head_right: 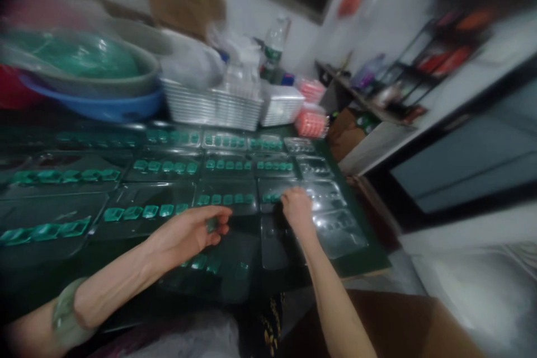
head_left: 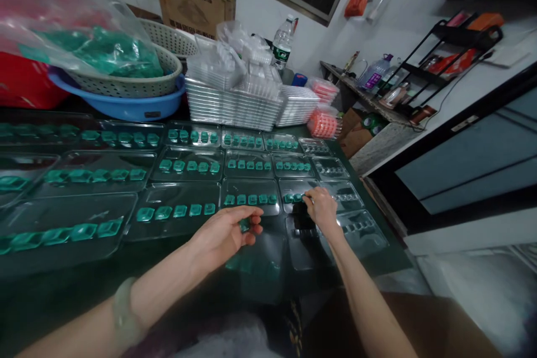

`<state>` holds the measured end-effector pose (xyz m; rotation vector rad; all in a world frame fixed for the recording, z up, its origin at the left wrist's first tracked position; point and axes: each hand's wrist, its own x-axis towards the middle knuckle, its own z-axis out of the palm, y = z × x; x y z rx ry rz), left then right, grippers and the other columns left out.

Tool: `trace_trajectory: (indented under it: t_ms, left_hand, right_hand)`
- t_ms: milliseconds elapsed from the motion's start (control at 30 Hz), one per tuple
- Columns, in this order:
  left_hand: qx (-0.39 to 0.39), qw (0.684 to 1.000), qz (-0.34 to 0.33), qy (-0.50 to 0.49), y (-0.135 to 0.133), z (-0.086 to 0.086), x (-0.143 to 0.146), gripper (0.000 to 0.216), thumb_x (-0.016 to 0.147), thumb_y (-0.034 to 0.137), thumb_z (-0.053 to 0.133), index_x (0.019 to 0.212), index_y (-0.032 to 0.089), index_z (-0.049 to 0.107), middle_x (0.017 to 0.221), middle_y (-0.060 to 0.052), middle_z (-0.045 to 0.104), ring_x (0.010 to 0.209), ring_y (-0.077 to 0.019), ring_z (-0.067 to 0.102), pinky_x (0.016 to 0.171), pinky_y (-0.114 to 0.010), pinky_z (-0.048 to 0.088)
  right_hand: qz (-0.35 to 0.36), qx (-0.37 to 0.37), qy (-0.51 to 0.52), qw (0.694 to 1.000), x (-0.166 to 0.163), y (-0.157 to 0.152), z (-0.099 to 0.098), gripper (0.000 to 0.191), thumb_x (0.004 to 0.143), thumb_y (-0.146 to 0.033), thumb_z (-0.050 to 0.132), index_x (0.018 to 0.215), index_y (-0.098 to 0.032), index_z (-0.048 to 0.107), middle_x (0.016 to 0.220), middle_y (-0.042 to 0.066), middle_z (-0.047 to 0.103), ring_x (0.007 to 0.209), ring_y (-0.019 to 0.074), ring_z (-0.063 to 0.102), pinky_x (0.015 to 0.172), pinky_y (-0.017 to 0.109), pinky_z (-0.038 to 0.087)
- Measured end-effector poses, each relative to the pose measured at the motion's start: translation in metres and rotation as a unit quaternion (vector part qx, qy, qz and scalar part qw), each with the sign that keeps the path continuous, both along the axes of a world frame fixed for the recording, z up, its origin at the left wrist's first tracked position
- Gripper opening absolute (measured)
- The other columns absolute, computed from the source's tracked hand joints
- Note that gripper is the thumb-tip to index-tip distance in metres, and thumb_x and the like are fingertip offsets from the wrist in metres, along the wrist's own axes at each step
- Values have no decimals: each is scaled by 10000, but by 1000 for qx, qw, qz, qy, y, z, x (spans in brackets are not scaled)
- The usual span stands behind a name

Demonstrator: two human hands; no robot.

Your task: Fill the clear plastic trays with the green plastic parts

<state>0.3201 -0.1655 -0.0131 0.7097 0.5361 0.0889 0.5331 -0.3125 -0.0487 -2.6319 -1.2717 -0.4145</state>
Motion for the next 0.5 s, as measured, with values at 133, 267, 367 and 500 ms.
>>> trace_trajectory:
  t_ms: [133, 267, 367, 500]
  left_hand:
    - [-107, 993, -13, -46, 2, 5, 2, 250, 730, 297, 530, 846, 85, 595, 887, -125, 567, 852, -234, 555, 679, -324, 440]
    - [-143, 987, -10, -75, 3, 8, 1, 368, 744, 371, 498, 981, 92, 538, 988, -159, 544, 933, -267, 521, 735, -373, 415]
    - [-145, 984, -12, -102, -2, 9, 2, 403, 754, 405, 472, 1021, 106, 516, 945, -133, 547, 873, -243, 531, 723, -370, 405]
    - [-120, 987, -8, -104, -16, 12, 5, 402, 765, 417, 454, 1011, 108, 528, 870, -98, 547, 755, -180, 528, 683, -309, 395]
  right_hand:
    - [14, 3, -30, 999, -8, -2, 10, 182, 781, -256, 464, 846, -179, 616, 816, 88, 562, 822, 213, 478, 727, 328, 374]
    - [34, 149, -19, 988, -47, -4, 30, 351, 790, -256, 458, 1127, -159, 484, 954, 110, 542, 895, 220, 485, 752, 355, 405]
    - [151, 198, 89, 964, -94, 2, 42, 249, 793, -225, 462, 1028, -219, 543, 937, 66, 565, 855, 173, 525, 743, 305, 433]
    - [161, 181, 180, 953, -136, 16, 43, 181, 763, -227, 505, 923, -210, 589, 886, 51, 598, 834, 167, 542, 732, 288, 434]
